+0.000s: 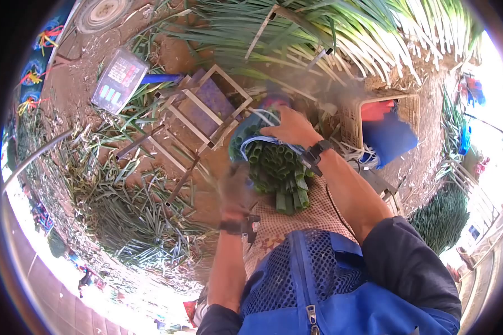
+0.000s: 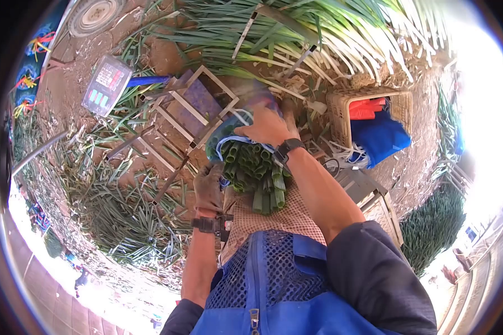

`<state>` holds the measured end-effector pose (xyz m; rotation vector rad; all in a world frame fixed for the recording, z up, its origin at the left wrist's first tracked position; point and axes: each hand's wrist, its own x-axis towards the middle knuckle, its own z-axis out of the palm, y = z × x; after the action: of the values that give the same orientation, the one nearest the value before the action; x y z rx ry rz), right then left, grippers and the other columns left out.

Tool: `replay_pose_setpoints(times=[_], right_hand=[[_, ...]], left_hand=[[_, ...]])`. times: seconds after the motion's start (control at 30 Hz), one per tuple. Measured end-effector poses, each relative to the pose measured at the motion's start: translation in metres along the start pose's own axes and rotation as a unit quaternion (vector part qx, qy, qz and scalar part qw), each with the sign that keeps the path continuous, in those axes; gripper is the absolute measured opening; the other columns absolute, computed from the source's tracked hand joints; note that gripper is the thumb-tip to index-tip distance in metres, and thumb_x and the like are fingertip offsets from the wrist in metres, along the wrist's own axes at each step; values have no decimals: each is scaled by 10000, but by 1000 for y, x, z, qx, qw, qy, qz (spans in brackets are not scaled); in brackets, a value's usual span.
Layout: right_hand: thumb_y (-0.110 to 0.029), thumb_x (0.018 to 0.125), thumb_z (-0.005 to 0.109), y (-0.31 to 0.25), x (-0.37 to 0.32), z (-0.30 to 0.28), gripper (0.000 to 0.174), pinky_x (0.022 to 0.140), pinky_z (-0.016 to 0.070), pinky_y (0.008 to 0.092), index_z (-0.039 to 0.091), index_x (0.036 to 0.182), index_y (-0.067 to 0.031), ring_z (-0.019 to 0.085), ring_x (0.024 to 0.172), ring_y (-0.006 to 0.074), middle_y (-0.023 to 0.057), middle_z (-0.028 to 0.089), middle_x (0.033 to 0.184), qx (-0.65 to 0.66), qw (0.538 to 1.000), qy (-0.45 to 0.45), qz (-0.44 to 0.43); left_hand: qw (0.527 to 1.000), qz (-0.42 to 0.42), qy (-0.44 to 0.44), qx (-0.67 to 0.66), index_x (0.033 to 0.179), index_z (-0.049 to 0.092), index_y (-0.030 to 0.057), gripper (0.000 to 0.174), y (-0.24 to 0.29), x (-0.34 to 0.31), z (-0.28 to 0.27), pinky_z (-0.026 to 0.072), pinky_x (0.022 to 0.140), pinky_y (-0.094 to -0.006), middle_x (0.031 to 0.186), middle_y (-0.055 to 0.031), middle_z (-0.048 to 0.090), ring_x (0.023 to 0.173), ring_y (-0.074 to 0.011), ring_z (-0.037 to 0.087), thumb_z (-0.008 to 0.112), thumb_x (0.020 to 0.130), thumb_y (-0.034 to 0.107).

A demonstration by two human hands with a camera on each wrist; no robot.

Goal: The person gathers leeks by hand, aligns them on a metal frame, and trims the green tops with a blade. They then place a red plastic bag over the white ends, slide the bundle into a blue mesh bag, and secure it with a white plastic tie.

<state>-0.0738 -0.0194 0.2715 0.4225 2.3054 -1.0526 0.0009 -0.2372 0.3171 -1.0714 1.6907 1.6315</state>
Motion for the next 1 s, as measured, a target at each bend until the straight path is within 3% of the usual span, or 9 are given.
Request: replay_pose_setpoints(times=[0.17,0.27,0.37,0.47,0.6,0.7,0.83,0.93,1.0], right_hand=[[-395,892,716,-3,18,9,503,822,537,463,674,1098,62,707,908,351,215,730,941,-30,998,-54,31],[-387,1006,616,-16,13,-9,405,772,521,407,692,993,11,690,784,287,155,724,867,283,956,-46,54],[-323,1082,507,-37,-14,-47,433,703,500,374,622,767,-49,645,713,243,101,665,758,540,841,-36,10],[-347,1096,480,-63,-65,-98,499,734,501,390,544,686,-70,606,649,249,69,549,595,611,790,-44,-4],[-352,1114,404,-73,-106,-143,548,786,486,416,422,618,-119,542,604,242,37,433,544,609,788,-11,-87],[-343,1120,365,-78,-117,-157,550,825,467,418,367,609,-139,466,564,225,24,369,532,627,774,-19,-83],[-322,1120,356,-73,-124,-163,533,808,441,404,335,617,-147,383,541,197,4,308,535,628,776,-12,-61],[-315,1119,364,-72,-124,-165,521,793,435,398,333,624,-155,358,533,183,-9,286,535,627,778,-12,-38],[-315,1120,362,-70,-122,-167,521,793,434,394,331,625,-156,351,531,180,-14,284,537,610,791,-2,-35]], left_hand=[[1000,11,3,-27,1006,717,47,120,2,11,-8,403,495,-189,736,60,616,555,-27,531,749,925,129],[998,3,0,-58,1005,715,52,117,10,10,-7,400,495,-186,735,62,609,554,-29,529,749,932,136],[998,16,-7,-61,1018,712,48,122,18,11,-4,415,521,-192,757,56,617,580,-35,538,743,942,138],[998,44,-46,-8,1110,707,-3,208,21,30,-5,481,705,-237,932,-9,694,797,-73,589,706,947,126],[992,84,-80,-56,1110,719,-12,200,33,49,2,499,735,-246,948,-11,704,824,-88,606,704,945,99],[988,128,34,-84,1102,725,-11,190,39,42,3,500,714,-239,927,-23,705,793,-91,601,657,960,95],[991,-2,132,-32,1116,706,-19,231,-9,38,-25,492,656,-255,883,-36,673,759,-108,612,677,905,72],[976,178,-23,123,1119,706,-28,278,-92,64,-19,510,665,-260,895,-52,697,756,-120,639,672,904,144],[979,155,-49,122,1120,707,-28,294,-105,67,-2,516,682,-255,922,-60,709,769,-124,650,670,913,177]])
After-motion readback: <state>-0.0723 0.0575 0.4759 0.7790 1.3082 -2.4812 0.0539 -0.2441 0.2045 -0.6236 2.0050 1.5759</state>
